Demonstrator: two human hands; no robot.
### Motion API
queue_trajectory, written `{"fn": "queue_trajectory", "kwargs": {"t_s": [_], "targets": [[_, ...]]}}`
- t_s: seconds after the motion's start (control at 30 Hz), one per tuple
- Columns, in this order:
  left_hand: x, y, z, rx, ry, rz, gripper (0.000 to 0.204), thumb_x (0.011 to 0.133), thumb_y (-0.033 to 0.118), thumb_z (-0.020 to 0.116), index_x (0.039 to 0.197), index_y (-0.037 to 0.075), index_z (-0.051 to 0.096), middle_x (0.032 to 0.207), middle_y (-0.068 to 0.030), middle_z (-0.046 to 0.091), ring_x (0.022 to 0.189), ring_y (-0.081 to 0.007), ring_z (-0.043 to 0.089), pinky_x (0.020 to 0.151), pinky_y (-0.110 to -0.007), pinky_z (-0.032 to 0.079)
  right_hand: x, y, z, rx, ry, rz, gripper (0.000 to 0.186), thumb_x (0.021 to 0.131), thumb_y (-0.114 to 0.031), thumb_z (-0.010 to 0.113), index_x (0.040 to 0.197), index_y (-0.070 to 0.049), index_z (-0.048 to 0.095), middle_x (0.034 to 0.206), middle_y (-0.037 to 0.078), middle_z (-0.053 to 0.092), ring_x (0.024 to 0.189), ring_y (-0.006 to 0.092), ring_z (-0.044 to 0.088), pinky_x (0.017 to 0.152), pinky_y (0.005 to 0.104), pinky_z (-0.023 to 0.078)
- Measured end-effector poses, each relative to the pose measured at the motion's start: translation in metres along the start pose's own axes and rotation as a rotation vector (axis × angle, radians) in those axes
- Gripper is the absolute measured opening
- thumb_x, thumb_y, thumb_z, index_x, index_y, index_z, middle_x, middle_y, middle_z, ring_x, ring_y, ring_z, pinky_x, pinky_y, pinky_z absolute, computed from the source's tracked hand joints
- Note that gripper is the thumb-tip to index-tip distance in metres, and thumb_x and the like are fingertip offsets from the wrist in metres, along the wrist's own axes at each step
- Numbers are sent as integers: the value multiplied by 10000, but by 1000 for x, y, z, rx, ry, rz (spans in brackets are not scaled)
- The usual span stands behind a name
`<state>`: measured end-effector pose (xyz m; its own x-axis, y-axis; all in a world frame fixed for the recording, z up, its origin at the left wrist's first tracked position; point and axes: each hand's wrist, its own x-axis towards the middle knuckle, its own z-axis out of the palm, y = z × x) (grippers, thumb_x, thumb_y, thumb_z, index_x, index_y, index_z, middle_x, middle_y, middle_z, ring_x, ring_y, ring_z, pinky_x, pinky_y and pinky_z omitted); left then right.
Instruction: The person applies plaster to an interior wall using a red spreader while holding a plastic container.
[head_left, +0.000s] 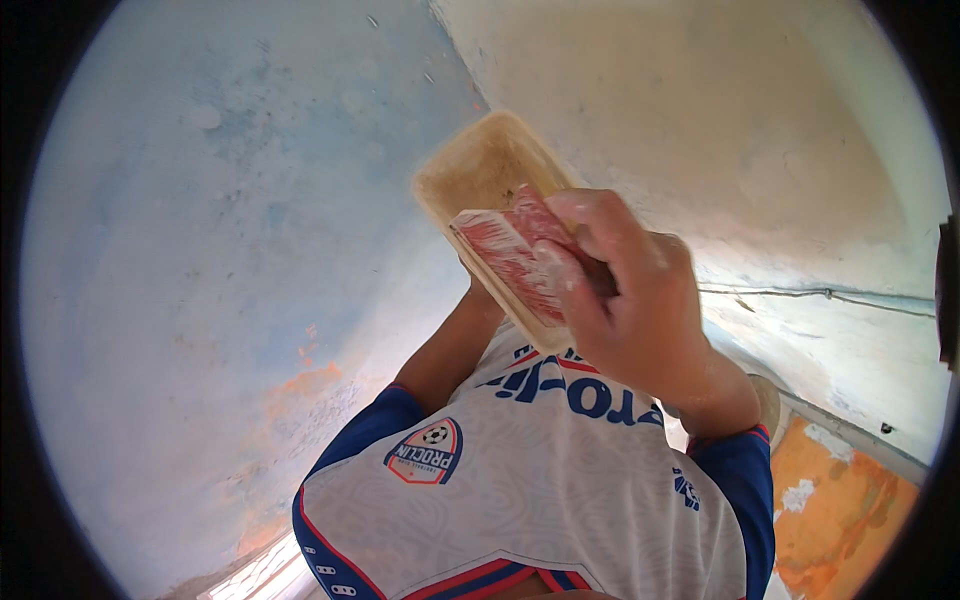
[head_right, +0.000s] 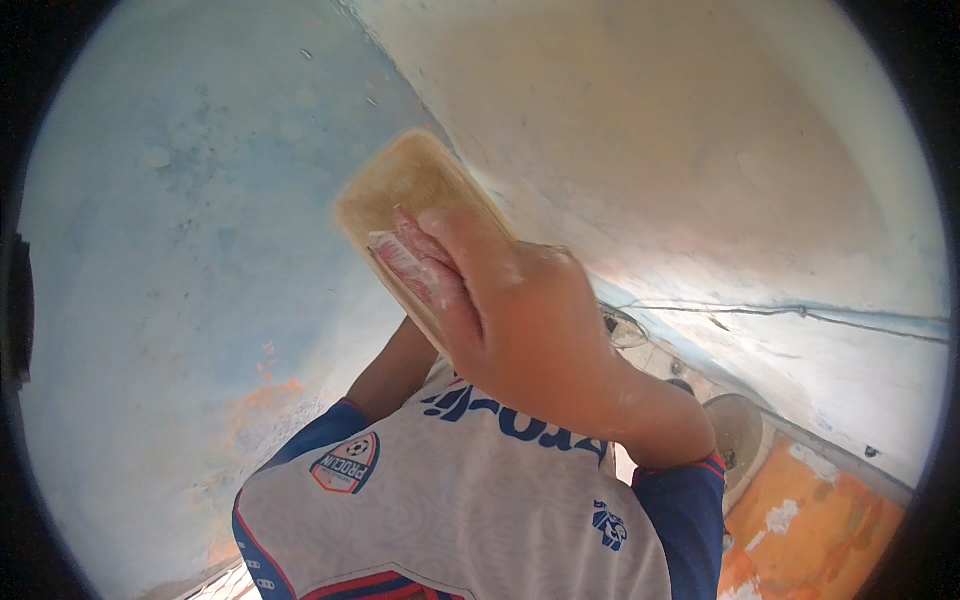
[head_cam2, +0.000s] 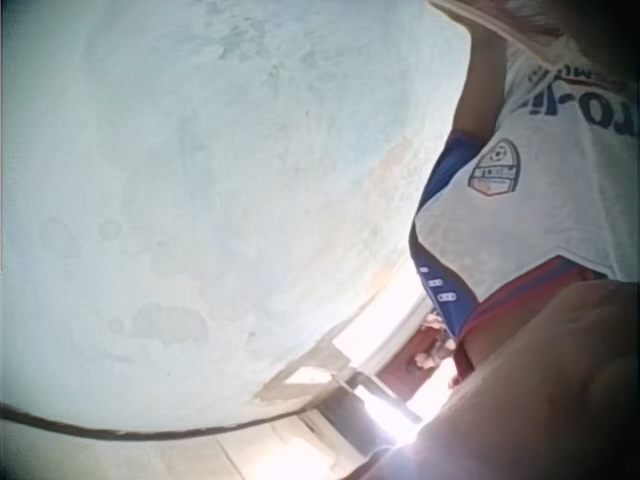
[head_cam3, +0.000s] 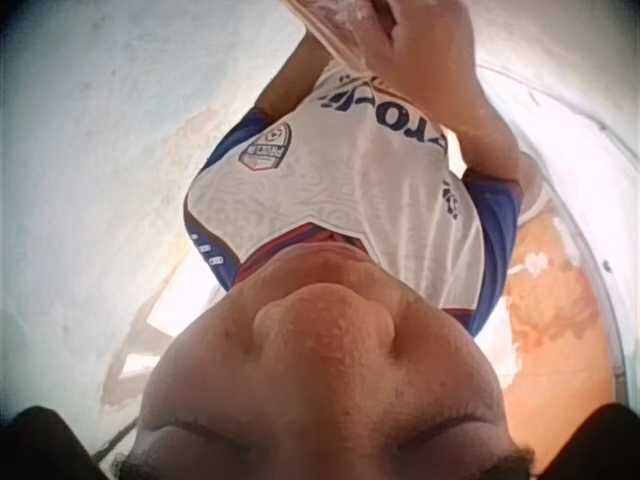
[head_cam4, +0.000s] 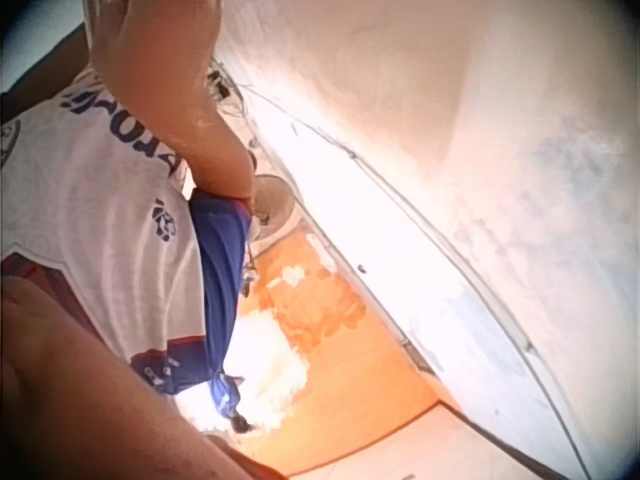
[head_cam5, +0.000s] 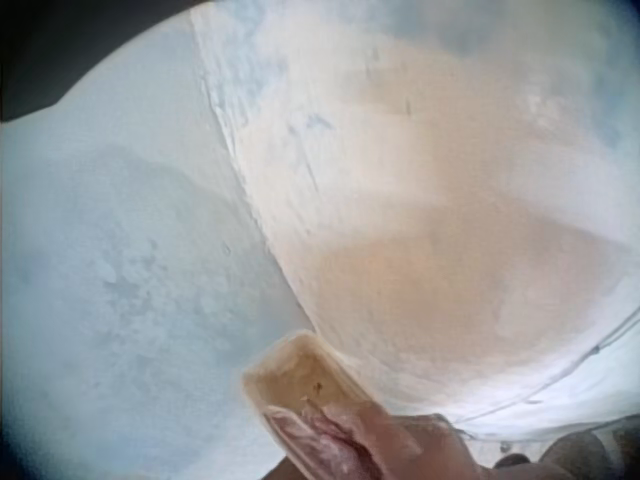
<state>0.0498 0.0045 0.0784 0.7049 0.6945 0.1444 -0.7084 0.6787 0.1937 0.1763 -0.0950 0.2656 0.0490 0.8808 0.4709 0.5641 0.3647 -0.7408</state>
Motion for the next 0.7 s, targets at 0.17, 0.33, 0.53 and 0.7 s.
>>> {"fn": "queue_trajectory", "kwargs": {"t_s": [0.17,0.33,0.53,0.7], "targets": [[-7,-3,3,25,37,74,628,1004,545,537,1440,96,488,1346,-134,598,1201,-275,621,980,-445,565,-8,10,7,-9,-3,-82,332,853,86,634,1170,9,572,716,157,680,587,269,693,539,319,491],[-8,-3,-22,163,118,233,775,977,698,416,1466,99,472,1412,-138,575,1257,-297,597,1054,-474,513,-7,9,-4,33,16,5,342,847,83,627,1176,2,578,693,143,660,547,257,640,532,306,464],[-7,-12,-37,215,233,199,594,1029,559,488,1386,86,535,1264,-101,611,1133,-210,607,967,-367,528,-10,20,-1,29,27,-59,288,886,32,635,1163,-15,574,648,108,646,498,95,560,507,251,411],[0,-12,-21,136,122,142,619,1022,576,476,1400,88,523,1285,-109,606,1153,-223,604,983,-381,524,-9,16,-18,99,29,1,319,869,59,657,1164,-27,575,587,87,559,474,111,486,505,249,368]]}}
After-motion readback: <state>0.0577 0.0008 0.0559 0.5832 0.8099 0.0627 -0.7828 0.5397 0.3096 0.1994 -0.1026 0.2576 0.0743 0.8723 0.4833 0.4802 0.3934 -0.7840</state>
